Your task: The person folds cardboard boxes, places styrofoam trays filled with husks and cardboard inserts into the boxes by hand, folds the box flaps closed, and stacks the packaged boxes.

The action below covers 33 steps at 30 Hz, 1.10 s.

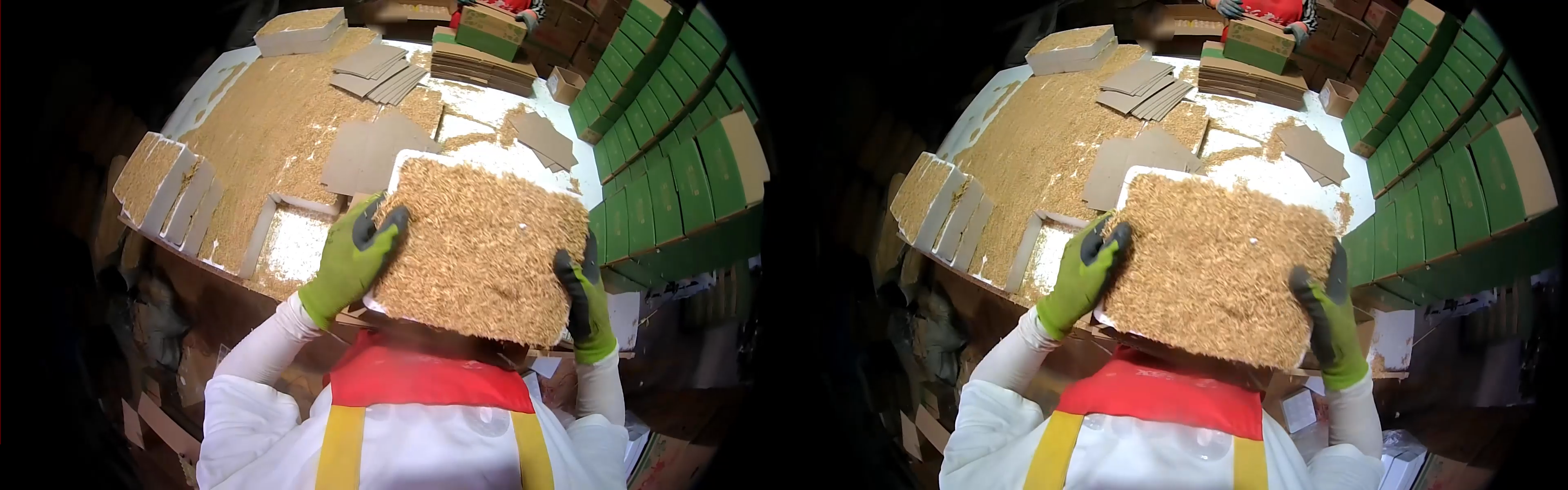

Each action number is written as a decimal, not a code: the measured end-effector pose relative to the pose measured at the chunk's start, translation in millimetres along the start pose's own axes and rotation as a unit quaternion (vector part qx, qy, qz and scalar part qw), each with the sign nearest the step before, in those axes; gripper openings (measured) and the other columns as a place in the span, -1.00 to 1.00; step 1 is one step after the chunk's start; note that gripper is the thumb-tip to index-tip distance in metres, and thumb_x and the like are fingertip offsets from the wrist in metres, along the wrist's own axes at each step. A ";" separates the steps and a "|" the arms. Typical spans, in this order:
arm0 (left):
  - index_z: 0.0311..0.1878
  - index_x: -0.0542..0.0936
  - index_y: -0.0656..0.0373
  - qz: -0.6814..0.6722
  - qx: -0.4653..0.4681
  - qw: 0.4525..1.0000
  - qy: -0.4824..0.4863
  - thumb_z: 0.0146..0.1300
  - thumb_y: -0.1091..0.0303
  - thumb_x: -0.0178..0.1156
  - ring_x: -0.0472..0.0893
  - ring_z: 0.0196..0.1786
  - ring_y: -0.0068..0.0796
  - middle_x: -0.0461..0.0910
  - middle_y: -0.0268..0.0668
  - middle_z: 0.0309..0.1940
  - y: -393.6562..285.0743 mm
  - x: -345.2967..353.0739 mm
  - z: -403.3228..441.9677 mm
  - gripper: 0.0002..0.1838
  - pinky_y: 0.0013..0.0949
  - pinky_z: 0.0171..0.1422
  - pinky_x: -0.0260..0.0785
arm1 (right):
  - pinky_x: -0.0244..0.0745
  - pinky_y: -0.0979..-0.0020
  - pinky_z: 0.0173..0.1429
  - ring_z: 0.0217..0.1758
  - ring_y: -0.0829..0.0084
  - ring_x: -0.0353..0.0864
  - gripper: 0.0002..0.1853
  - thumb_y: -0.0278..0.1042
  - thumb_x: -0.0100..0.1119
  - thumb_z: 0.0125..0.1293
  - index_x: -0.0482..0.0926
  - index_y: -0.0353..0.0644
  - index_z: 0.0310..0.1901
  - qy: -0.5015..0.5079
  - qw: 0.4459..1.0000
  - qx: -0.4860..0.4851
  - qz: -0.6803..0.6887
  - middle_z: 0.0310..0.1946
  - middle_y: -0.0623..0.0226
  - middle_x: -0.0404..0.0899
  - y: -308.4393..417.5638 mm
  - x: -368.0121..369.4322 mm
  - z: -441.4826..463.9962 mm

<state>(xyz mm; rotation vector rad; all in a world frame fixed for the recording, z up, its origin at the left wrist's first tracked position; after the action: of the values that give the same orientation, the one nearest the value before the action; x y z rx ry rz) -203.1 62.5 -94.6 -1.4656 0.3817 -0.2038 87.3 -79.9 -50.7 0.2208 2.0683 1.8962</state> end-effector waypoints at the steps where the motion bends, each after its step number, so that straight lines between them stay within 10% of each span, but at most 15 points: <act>1: 0.16 0.56 0.29 0.230 0.145 0.962 -0.025 0.26 0.21 0.26 0.54 0.17 -0.22 0.57 -0.13 0.18 -48.2 -4.0 -7.4 -0.53 -0.23 0.28 0.38 | 0.32 0.39 0.37 0.33 0.37 0.34 -0.20 -0.29 0.26 0.39 0.02 -0.21 0.53 -0.016 1.000 -0.006 0.023 0.38 0.16 0.28 -1.1 -3.4 -4.7; 2: 0.13 0.59 0.23 0.445 0.275 0.852 -0.043 0.29 0.10 0.22 0.51 0.20 -0.08 0.55 -0.14 0.21 -88.6 5.8 -21.0 -0.54 -0.12 0.32 0.33 | 0.35 0.40 0.34 0.31 0.38 0.37 -0.23 -0.28 0.25 0.40 0.05 -0.22 0.51 -0.034 0.998 -0.009 0.046 0.37 0.17 0.30 -3.4 -7.0 -11.4; 4: 0.18 0.58 0.18 0.372 0.273 0.887 -0.006 0.31 0.08 0.15 0.47 0.20 0.10 0.47 -0.05 0.28 -47.6 -0.3 -15.0 -0.52 -0.05 0.31 0.31 | 0.42 0.39 0.26 0.23 0.42 0.44 -0.33 -0.25 0.17 0.46 0.12 -0.26 0.46 -0.046 0.998 0.006 0.037 0.30 0.20 0.39 -5.0 -2.8 -17.4; 7: 0.40 0.40 0.13 0.172 -0.016 0.978 0.118 0.38 0.26 0.07 0.60 0.12 -0.03 0.62 0.00 0.08 28.0 0.0 -3.7 -0.47 -0.18 0.23 0.41 | 0.45 0.39 0.21 0.16 0.45 0.50 -0.42 -0.20 0.10 0.50 0.21 -0.26 0.43 -0.041 0.998 0.043 0.029 0.21 0.21 0.47 -2.9 -2.3 -21.4; 16: 0.46 0.32 0.15 0.098 0.110 0.987 0.062 0.31 0.33 0.19 0.60 0.09 0.06 0.60 0.13 0.02 16.7 4.9 -24.5 -0.36 -0.15 0.21 0.41 | 0.51 0.43 0.12 0.06 0.51 0.56 -0.52 -0.12 0.08 0.51 0.39 -0.26 0.30 -0.040 0.984 0.138 0.106 0.09 0.32 0.55 -3.8 13.5 -4.4; 18: 0.47 0.29 0.23 0.177 0.071 0.976 0.101 0.39 0.38 0.09 0.47 0.37 -0.17 0.38 -0.02 0.40 27.5 7.1 -28.6 -0.41 -0.30 0.39 0.28 | 0.49 0.43 0.14 0.07 0.52 0.55 -0.54 -0.14 0.10 0.50 0.43 -0.27 0.27 -0.052 0.989 0.109 0.091 0.05 0.33 0.56 -15.6 -4.4 8.9; 21: 0.51 0.22 0.20 0.164 0.135 0.974 0.076 0.38 0.42 0.07 0.49 0.35 -0.14 0.39 0.00 0.38 17.6 1.2 -23.6 -0.37 -0.31 0.38 0.28 | 0.46 0.47 0.16 0.07 0.54 0.53 -0.56 -0.16 0.12 0.48 0.44 -0.28 0.25 -0.046 0.991 0.023 -0.121 0.03 0.35 0.56 -17.0 -11.7 26.1; 24: 0.54 0.15 0.17 0.124 0.050 0.982 0.131 0.36 0.45 0.08 0.46 0.37 -0.11 0.37 -0.01 0.40 25.1 5.3 -18.3 -0.31 -0.33 0.38 0.25 | 0.42 0.52 0.14 0.01 0.60 0.48 -0.47 -0.37 0.20 0.41 0.35 -0.29 0.36 -0.043 0.997 0.063 -0.015 0.06 0.38 0.56 -55.5 2.3 34.0; 26: 0.50 0.24 0.22 0.106 0.061 0.988 0.091 0.28 0.40 0.23 0.62 -0.07 -0.19 0.59 -0.02 -0.12 34.2 0.1 -12.1 -0.29 -0.31 0.12 0.42 | 0.46 0.51 0.09 -0.01 0.55 0.56 -0.37 -0.24 0.29 0.37 0.33 -0.30 0.38 0.002 0.997 0.051 -0.051 0.11 0.28 0.57 -79.2 16.8 47.6; 30: 0.54 0.18 0.10 -0.014 -0.092 0.992 0.083 0.34 0.36 0.24 0.60 -0.12 -0.61 0.70 -0.27 -0.17 90.5 -24.3 37.1 -0.26 -0.49 -0.07 0.48 | 0.50 0.15 0.15 0.13 -0.01 0.57 -0.25 0.04 0.34 0.24 0.38 -0.39 0.28 -0.018 0.834 0.061 -0.549 0.11 -0.09 0.56 -103.9 8.0 58.0; 31: 0.51 0.25 0.12 0.060 0.039 0.997 0.008 0.32 0.33 0.28 0.63 -0.13 -0.54 0.70 -0.20 -0.14 99.9 -41.3 69.3 -0.29 -0.48 -0.11 0.50 | 0.50 0.15 0.13 0.10 0.01 0.58 -0.30 0.03 0.33 0.24 0.42 -0.37 0.23 -0.037 0.800 -0.011 -0.599 0.06 -0.06 0.57 -96.9 14.6 54.8; 33: 0.49 0.26 0.08 0.355 0.038 0.930 -0.085 0.10 0.02 0.44 0.37 0.39 -0.04 0.40 0.00 0.34 153.1 -58.9 131.5 -0.08 -0.07 0.42 0.24 | 0.51 0.17 0.08 0.02 0.04 0.59 -0.39 0.00 0.31 0.24 0.47 -0.34 0.14 -0.025 0.753 -0.067 -0.654 -0.04 0.00 0.57 -89.6 33.2 45.3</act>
<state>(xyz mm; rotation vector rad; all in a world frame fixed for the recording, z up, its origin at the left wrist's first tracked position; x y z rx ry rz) -223.3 221.3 -230.8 -1.1744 0.7255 0.4826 80.9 -35.8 -146.6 -0.9578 1.2811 1.0292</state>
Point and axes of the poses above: each hand's wrist, its own z-axis towards the middle knuckle, its own x-axis out of the palm, y = z × x, the point moved 10 cm from there along z, towards the middle knuckle
